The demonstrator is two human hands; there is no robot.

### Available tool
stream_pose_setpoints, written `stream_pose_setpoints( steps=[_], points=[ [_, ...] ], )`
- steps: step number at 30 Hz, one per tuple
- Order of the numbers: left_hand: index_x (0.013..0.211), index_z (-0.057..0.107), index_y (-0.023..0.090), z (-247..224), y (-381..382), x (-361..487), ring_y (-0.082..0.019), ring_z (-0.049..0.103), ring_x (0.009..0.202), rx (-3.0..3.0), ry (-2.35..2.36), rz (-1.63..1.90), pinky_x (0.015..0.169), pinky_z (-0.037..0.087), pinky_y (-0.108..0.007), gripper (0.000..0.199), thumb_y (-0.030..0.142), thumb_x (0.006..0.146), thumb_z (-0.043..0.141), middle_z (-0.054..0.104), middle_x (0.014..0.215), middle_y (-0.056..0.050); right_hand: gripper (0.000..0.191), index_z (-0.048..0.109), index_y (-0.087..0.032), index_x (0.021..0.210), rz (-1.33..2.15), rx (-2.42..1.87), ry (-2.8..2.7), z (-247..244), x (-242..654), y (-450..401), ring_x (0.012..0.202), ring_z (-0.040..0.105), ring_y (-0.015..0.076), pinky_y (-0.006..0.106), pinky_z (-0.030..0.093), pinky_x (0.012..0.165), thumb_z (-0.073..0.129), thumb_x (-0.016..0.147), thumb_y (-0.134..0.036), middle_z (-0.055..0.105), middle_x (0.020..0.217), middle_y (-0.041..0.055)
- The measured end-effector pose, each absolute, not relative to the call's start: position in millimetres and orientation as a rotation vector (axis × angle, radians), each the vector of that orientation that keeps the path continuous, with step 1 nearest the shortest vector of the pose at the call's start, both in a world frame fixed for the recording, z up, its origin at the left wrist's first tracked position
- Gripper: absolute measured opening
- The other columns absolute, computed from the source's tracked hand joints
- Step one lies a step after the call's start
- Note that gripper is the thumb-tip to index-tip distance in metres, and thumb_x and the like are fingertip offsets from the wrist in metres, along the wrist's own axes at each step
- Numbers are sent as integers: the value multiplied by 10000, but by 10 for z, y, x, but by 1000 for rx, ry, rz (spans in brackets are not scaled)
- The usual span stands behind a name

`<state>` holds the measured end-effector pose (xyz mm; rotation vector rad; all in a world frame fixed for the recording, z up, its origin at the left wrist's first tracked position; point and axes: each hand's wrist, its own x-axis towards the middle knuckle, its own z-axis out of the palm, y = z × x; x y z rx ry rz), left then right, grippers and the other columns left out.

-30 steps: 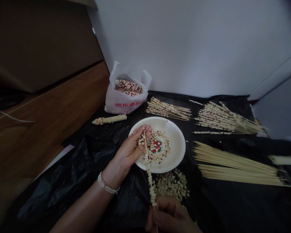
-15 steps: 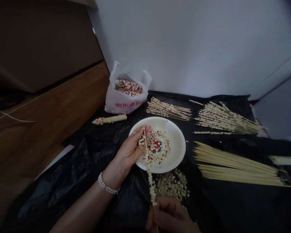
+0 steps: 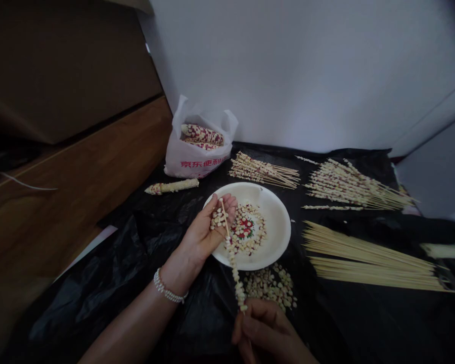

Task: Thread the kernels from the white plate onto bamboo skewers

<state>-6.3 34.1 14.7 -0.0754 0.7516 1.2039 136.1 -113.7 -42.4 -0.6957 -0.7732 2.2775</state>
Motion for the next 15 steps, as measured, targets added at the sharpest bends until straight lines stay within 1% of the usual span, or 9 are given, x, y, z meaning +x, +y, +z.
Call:
stream_pose_setpoints(
  steps=[4,8,10,13,15],
  points=[
    [917,640,108,176,331,-76,-184,711,754,-89,768,1190,701,605,-291,143,122,886,502,715,821,-101,370,624,-170,723,2272,-718,-760,-355,1360,-1123,329,334,26,159,203,349,634,789,-535,495,429,-73],
    [944,624,115,182,328,-78,-143,696,684,-106,742,1188,652,595,-243,143,88,866,509,702,778,-66,382,621,-166,716,2222,-751,-759,-350,1340,-1108,308,299,22,161,174,330,638,781,-542,483,406,-77],
    [954,618,113,180,315,-55,-145,698,707,-90,752,1176,679,592,-245,147,73,855,518,705,782,-66,372,619,-165,716,2202,-766,-710,-364,1330,-1105,307,298,21,157,174,330,648,779,-531,478,401,-79],
    [977,626,120,181,270,10,-184,705,811,-9,763,1115,771,584,-302,172,67,839,539,722,856,-95,351,615,-168,706,2165,-781,-611,-377,1327,-1101,323,332,24,147,202,343,669,770,-510,477,400,-79],
    [985,638,134,182,229,54,-202,700,866,42,764,1054,799,576,-318,188,67,827,561,729,897,-104,337,620,-168,712,2149,-786,-592,-375,1339,-1092,327,341,25,143,213,345,671,775,-495,483,404,-77]
  ],
)
